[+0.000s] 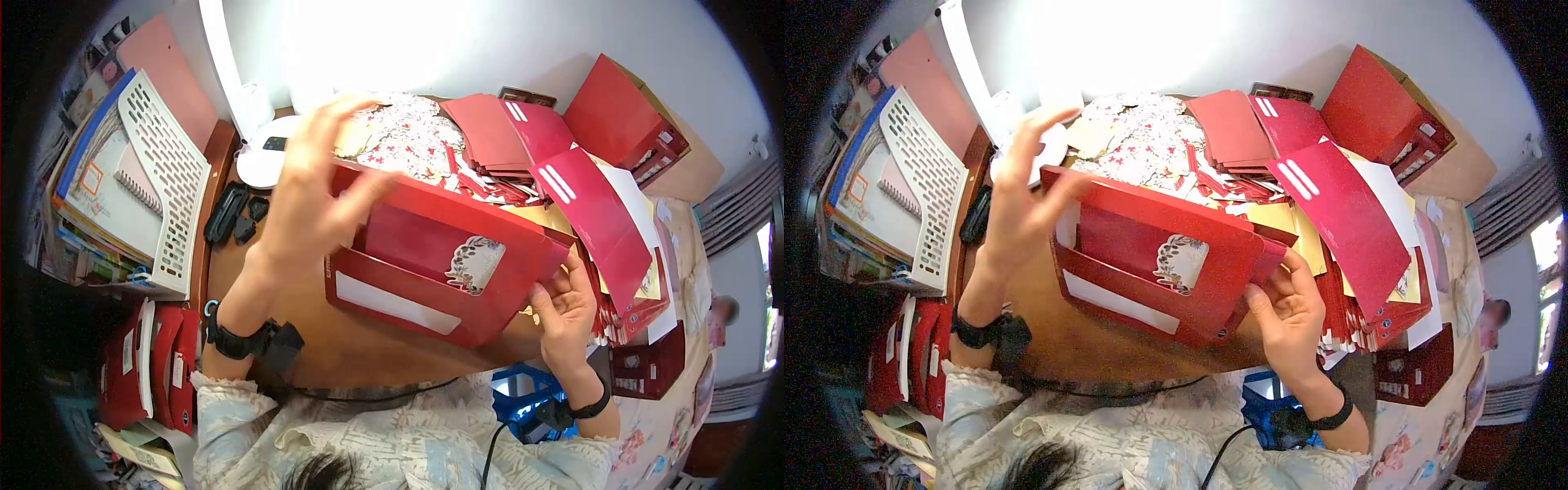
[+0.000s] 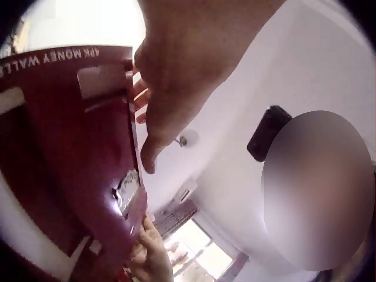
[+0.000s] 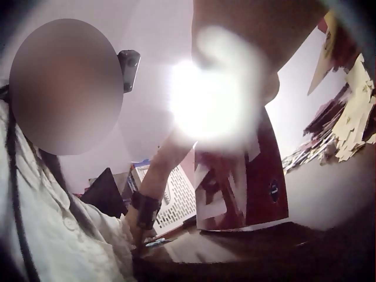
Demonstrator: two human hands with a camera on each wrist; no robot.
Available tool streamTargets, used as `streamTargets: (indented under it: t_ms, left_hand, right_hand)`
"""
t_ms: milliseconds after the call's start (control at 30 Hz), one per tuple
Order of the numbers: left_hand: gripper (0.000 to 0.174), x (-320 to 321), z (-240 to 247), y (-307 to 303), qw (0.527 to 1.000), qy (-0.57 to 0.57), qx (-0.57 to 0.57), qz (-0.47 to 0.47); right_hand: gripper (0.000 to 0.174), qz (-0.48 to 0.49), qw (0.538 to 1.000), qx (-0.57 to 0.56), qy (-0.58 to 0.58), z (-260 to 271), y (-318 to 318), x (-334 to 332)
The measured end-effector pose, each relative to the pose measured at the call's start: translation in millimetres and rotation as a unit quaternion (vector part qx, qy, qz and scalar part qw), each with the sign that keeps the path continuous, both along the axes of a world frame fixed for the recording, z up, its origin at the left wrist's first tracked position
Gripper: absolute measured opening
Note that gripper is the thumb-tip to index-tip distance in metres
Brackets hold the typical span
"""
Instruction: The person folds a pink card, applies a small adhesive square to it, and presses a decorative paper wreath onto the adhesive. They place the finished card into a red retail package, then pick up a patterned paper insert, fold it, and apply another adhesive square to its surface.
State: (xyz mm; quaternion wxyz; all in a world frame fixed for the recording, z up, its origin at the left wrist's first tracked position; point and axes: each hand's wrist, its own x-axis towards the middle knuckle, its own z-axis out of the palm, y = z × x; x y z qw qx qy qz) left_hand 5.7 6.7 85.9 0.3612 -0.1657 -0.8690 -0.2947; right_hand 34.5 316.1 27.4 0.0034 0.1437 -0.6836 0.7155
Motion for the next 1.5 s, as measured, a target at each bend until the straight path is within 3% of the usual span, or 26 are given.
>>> streamTargets:
  t_ms: [33, 67, 100, 133, 200, 233, 267, 333, 367, 433, 567, 733, 867, 933, 1067, 1133, 1267, 1333, 1500]
  left_hand:
    - [0.052, -6, -7, -9, 0.996, -0.012, 0.087, -0.008]
    - [0.052, -9, -14, -11, 0.996, -0.012, 0.087, -0.008]
    - [0.048, -11, -20, -14, 0.964, -0.109, 0.233, -0.071]
    - [0.047, -13, -26, -16, 0.897, -0.202, 0.371, -0.131]
    - [0.052, -15, -34, -16, 0.868, -0.275, 0.383, -0.159]
    - [0.054, -12, -34, -8, 0.902, -0.24, 0.336, -0.124]
    - [0.052, -10, -31, -4, 0.87, -0.279, 0.38, -0.143]
    - [0.05, -4, -26, 2, 0.856, -0.291, 0.395, -0.159]
    - [0.05, -5, -29, 3, 0.856, -0.29, 0.397, -0.157]
    - [0.051, -8, -39, 4, 0.899, -0.237, 0.339, -0.144]
    - [0.049, -4, -37, 3, 0.891, -0.254, 0.346, -0.145]
    - [0.043, -3, -37, 3, 0.87, -0.26, 0.379, -0.178]
    - [0.042, 6, -25, 5, 0.869, -0.291, 0.351, -0.19]
    - [0.062, 9, -20, 4, 0.887, -0.284, 0.293, -0.214]
    - [0.067, 7, -20, -1, 0.887, -0.292, 0.286, -0.213]
    - [0.067, 8, -16, 0, 0.866, -0.328, 0.308, -0.216]
    - [0.066, 6, -20, 0, 0.867, -0.315, 0.313, -0.225]
    - [0.063, 5, -23, 0, 0.878, -0.287, 0.302, -0.235]
    - [0.062, 6, -21, -1, 0.875, -0.282, 0.307, -0.246]
  right_hand:
    - [0.053, -0.001, 1.0, 0.003, 0.006, 1, 1, 0]
    - [0.053, 0.0, 1.0, 0.003, 0.007, 2, 2, 0]
    - [0.053, -0.009, 1.0, -0.001, -0.006, 3, 2, -1]
    - [0.053, -0.018, 1.0, -0.004, -0.018, 3, 2, -2]
    - [0.053, -0.014, 1.0, -0.007, -0.021, 4, -1, -3]
    - [0.054, -0.013, 1.0, -0.011, -0.026, 3, -3, -3]
    - [0.054, -0.01, 1.0, -0.011, -0.026, 0, -3, -4]
    - [0.054, 0.002, 1.0, -0.026, -0.017, -7, -1, -6]
    - [0.054, 0.004, 1.0, -0.025, -0.017, -6, -2, -7]
    - [0.057, 0.004, 0.999, -0.01, -0.035, -4, -3, -8]
    - [0.057, 0.02, 0.996, -0.021, -0.083, -8, 2, -14]
    - [0.038, 0.12, 0.979, -0.104, -0.127, -20, 16, -18]
    - [0.033, 0.115, 0.976, -0.098, -0.157, -21, 19, -22]
    - [0.034, 0.151, 0.962, -0.137, -0.183, -27, 28, -27]
    - [0.038, 0.192, 0.946, -0.189, -0.178, -25, 35, -28]
    - [0.047, 0.205, 0.869, -0.338, -0.297, -7, 30, -26]
    - [0.054, 0.171, 0.886, -0.321, -0.288, 3, 27, -23]
    - [0.07, 0.207, 0.942, -0.172, -0.201, 6, 25, -21]
    - [0.084, 0.183, 0.965, -0.108, -0.153, -7, 31, -20]
